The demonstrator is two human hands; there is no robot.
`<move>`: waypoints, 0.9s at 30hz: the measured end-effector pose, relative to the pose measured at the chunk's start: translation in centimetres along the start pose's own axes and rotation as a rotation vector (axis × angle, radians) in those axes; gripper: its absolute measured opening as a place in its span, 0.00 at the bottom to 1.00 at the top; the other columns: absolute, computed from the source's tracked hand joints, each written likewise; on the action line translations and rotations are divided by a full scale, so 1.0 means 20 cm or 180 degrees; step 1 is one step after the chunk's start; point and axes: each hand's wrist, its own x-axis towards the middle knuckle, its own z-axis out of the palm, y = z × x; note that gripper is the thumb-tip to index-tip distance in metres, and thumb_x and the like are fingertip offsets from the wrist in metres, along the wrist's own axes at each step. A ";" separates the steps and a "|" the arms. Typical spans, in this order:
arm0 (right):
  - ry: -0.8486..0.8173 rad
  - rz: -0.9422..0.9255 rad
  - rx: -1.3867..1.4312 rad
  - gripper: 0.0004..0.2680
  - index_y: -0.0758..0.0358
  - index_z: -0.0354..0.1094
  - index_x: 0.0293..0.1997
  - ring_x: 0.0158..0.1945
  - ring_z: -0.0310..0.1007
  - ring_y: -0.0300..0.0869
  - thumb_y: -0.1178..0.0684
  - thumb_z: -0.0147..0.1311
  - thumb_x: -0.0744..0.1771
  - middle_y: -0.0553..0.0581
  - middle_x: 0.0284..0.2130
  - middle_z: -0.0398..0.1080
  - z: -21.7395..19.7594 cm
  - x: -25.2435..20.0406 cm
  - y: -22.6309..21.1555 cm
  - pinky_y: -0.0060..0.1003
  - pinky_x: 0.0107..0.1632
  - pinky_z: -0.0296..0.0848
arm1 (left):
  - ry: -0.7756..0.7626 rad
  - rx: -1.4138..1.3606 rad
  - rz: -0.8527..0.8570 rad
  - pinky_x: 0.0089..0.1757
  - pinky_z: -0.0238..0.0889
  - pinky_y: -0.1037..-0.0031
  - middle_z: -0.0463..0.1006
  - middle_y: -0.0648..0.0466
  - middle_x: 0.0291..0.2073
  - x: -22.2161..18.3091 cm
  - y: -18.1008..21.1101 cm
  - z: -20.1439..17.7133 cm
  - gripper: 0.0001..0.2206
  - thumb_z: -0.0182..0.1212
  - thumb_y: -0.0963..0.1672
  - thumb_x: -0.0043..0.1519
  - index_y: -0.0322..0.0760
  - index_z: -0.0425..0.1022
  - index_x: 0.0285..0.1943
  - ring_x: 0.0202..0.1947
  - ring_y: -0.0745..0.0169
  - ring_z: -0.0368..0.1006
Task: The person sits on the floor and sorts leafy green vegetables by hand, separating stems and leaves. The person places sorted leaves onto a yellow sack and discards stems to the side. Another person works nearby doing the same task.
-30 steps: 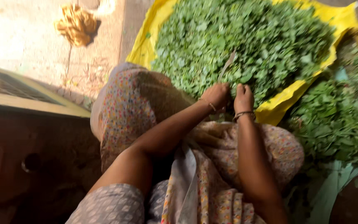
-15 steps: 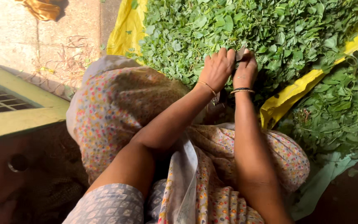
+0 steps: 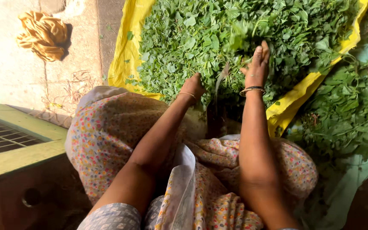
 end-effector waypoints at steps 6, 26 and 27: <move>-0.0972 0.0983 -0.0731 0.18 0.61 0.69 0.53 0.42 0.81 0.48 0.38 0.44 0.68 0.62 0.43 0.77 -0.09 -0.25 -0.14 0.41 0.33 0.82 | -0.0294 -0.0331 0.0269 0.45 0.71 0.53 0.78 0.28 0.41 -0.19 0.26 -0.06 0.25 0.66 0.40 0.55 0.25 0.60 0.58 0.43 0.29 0.76; 0.0101 -0.0544 -0.1106 0.14 0.67 0.70 0.42 0.39 0.72 0.67 0.45 0.43 0.72 0.71 0.34 0.74 0.14 -0.35 0.00 0.55 0.40 0.69 | 0.0221 -0.3390 0.0980 0.45 0.73 0.73 0.79 0.52 0.48 -0.32 0.43 -0.16 0.30 0.72 0.39 0.56 0.34 0.61 0.66 0.46 0.64 0.76; 0.0145 -0.0563 -0.1100 0.15 0.67 0.70 0.42 0.38 0.72 0.67 0.44 0.43 0.72 0.70 0.34 0.74 0.15 -0.34 -0.05 0.54 0.39 0.69 | 0.0191 -0.3733 0.1180 0.46 0.72 0.75 0.78 0.54 0.50 -0.31 0.46 -0.19 0.28 0.71 0.38 0.57 0.34 0.63 0.66 0.47 0.68 0.75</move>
